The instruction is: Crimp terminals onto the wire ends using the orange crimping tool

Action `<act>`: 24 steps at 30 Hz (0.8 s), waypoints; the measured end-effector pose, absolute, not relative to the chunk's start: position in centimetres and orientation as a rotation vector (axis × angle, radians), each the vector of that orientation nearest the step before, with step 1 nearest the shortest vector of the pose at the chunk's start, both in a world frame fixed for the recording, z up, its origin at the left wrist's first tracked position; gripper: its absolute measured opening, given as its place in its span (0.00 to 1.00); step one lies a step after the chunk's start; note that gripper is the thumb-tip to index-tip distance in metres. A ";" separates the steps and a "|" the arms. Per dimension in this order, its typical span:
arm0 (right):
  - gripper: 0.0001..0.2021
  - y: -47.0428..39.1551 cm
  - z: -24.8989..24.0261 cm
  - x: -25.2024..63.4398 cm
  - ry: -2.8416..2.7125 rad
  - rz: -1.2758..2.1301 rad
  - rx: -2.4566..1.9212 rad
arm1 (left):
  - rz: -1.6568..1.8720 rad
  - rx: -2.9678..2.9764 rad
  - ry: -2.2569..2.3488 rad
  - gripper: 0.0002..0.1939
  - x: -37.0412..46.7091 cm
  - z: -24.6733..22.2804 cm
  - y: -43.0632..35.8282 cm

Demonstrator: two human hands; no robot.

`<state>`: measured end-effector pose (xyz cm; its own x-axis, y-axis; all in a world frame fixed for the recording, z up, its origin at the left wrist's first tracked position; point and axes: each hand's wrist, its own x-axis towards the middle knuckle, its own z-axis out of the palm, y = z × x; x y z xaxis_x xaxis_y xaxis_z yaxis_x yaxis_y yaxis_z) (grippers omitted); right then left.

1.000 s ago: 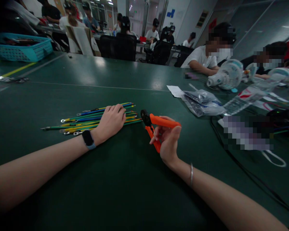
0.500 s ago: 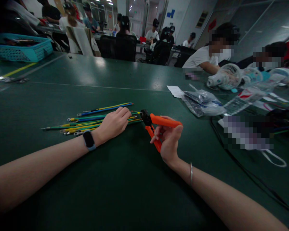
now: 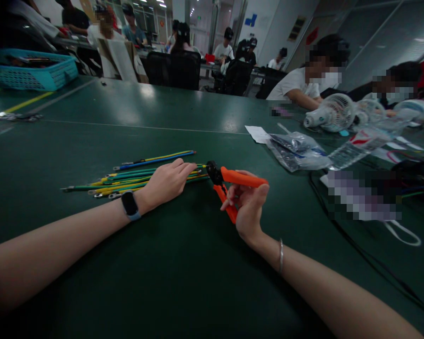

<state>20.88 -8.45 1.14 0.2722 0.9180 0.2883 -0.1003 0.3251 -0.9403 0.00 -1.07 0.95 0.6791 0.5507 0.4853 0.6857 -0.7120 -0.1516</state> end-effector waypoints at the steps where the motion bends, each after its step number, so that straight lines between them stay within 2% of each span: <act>1: 0.36 -8.4 1.1 20.9 -1.051 0.861 -0.986 | -0.597 -2.573 -0.939 0.15 0.0 1.0 -1.1; 12: 0.35 -8.4 1.1 20.7 -1.050 0.865 -0.962 | -0.605 -2.572 -0.755 0.09 -0.1 1.1 -1.0; 24: 0.36 -8.4 0.9 20.9 -1.056 0.862 -0.952 | -0.623 -2.563 -0.788 0.06 0.0 0.9 -1.0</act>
<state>20.90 -8.40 0.92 0.2661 0.9134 0.3081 -0.1193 0.3484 -0.9297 -0.01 -0.99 0.94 0.7434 0.4274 0.5144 0.5990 -0.7676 -0.2279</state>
